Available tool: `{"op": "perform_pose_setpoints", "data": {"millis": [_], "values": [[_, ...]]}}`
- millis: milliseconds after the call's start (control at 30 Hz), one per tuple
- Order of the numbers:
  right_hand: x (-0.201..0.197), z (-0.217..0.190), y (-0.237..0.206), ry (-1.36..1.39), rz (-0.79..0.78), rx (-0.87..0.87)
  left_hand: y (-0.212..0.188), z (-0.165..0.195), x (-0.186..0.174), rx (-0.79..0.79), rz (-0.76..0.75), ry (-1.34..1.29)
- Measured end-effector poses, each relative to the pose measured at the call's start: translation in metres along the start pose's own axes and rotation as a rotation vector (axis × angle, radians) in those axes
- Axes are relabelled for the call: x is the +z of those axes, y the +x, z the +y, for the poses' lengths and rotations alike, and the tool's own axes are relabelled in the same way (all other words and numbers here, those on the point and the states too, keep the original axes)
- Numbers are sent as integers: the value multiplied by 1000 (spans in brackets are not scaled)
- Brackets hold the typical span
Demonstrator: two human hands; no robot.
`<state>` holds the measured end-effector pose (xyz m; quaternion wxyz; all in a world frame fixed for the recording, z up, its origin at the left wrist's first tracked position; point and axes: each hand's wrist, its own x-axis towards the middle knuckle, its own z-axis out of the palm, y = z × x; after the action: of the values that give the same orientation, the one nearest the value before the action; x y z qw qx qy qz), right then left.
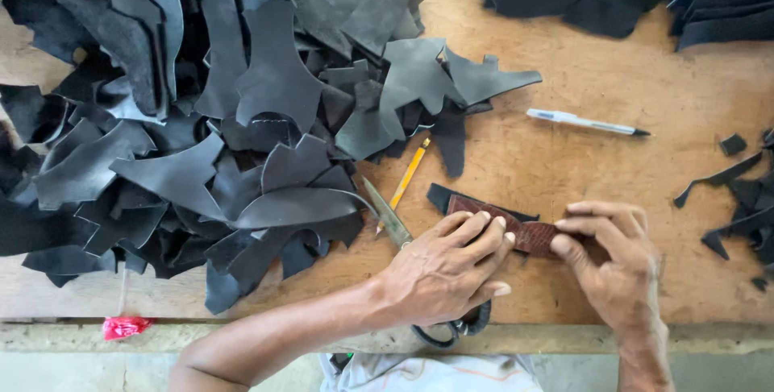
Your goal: The person cuts a black leather piece with shears, then places a patterned template on it to check fit. They pick up another leather piece, align the template again, and use a pen to mark the leather along the template's edge.
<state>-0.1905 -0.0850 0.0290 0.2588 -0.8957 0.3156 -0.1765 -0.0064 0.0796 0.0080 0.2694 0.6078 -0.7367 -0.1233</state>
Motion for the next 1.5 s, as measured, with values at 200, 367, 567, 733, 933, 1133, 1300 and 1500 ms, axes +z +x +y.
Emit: {"op": "perform_pose_setpoints", "data": {"millis": [200, 367, 567, 733, 933, 1133, 1300, 1500], "values": [[24, -74, 54, 147, -91, -361, 0, -6, 16, -5, 5, -143], [76, -126, 148, -61, -228, -786, 4, -4, 23, 13, 68, -93], [72, -135, 185, -133, -311, -798, 10, -5, 21, 40, 114, -34], [64, -125, 197, 738, -348, -236, 11, -6, 21, 60, 146, -75], [65, -117, 190, 767, -246, -121, 11, -9, 22, 82, 173, -69], [53, -134, 173, -2, 47, -608, 14, -8, 31, 78, 202, -36], [75, -161, 167, -40, -78, -520, 17, -9, 38, 73, 162, -33], [100, -175, 177, 80, -344, -219, 21, -8, 40, 64, 237, -9]]}}
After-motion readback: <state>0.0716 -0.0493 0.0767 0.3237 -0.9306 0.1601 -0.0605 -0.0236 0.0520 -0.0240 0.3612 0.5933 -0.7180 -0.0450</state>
